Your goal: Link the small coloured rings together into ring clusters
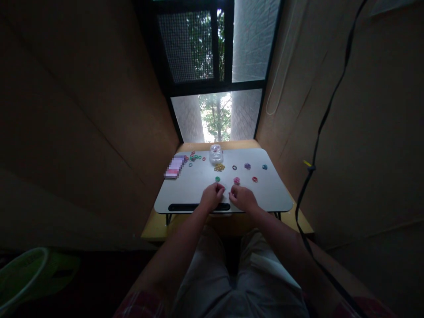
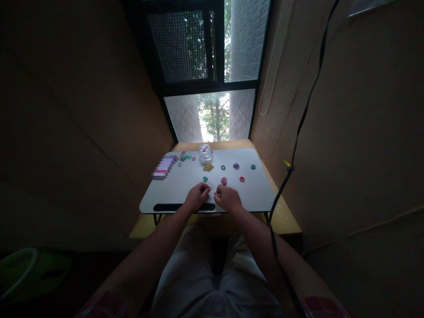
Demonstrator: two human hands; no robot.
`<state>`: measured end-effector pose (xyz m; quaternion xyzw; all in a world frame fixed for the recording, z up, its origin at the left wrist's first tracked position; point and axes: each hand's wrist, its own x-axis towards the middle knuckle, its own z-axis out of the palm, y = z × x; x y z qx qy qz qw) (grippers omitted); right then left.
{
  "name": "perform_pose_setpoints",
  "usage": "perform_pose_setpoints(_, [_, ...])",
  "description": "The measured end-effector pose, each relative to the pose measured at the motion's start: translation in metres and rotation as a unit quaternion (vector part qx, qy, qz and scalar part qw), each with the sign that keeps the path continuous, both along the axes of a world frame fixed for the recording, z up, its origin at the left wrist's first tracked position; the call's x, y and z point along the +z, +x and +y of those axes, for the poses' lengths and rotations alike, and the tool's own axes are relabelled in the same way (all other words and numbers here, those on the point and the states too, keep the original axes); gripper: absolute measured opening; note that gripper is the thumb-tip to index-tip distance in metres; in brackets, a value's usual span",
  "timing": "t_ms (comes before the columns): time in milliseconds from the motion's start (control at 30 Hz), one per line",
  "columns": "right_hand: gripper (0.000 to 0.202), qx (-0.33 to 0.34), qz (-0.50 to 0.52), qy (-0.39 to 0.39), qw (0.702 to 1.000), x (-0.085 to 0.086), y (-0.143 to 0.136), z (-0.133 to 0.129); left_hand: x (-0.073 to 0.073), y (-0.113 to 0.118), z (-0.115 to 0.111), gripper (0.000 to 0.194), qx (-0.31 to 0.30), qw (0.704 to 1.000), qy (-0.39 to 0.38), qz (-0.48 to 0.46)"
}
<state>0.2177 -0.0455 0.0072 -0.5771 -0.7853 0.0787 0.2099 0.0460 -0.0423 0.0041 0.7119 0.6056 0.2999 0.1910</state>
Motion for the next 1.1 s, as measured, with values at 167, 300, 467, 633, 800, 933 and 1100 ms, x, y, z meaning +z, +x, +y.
perform_pose_setpoints(167, [0.019, 0.015, 0.054, -0.008, 0.998, -0.002, 0.003, 0.0, -0.002, 0.015, -0.01, 0.012, -0.007, 0.999, 0.042, 0.027])
perform_pose_setpoints(300, [0.026, 0.027, 0.059, -0.005, 0.998, -0.004, 0.004, 0.0, -0.002, 0.012, -0.017, 0.011, -0.02, 0.999, 0.046, 0.021])
perform_pose_setpoints(467, [0.024, 0.037, 0.047, -0.003, 0.998, -0.004, 0.006, -0.001, 0.004, 0.012, -0.02, 0.013, -0.02, 0.999, 0.027, 0.014])
perform_pose_setpoints(633, [0.022, 0.053, 0.055, -0.001, 0.997, -0.004, 0.007, -0.001, 0.008, 0.013, -0.021, 0.017, -0.016, 1.0, 0.02, 0.013])
perform_pose_setpoints(800, [0.018, 0.049, 0.05, -0.006, 0.997, -0.003, 0.007, -0.001, 0.009, 0.014, -0.023, 0.019, -0.007, 1.0, 0.003, 0.009])
perform_pose_setpoints(933, [0.018, 0.043, 0.053, 0.001, 0.998, -0.003, 0.007, -0.002, 0.008, 0.014, -0.022, 0.019, -0.012, 1.0, 0.019, 0.006])
perform_pose_setpoints(1100, [0.019, 0.039, 0.064, 0.011, 0.997, -0.002, 0.007, -0.002, 0.006, 0.014, -0.02, 0.02, -0.023, 0.999, 0.03, 0.016])
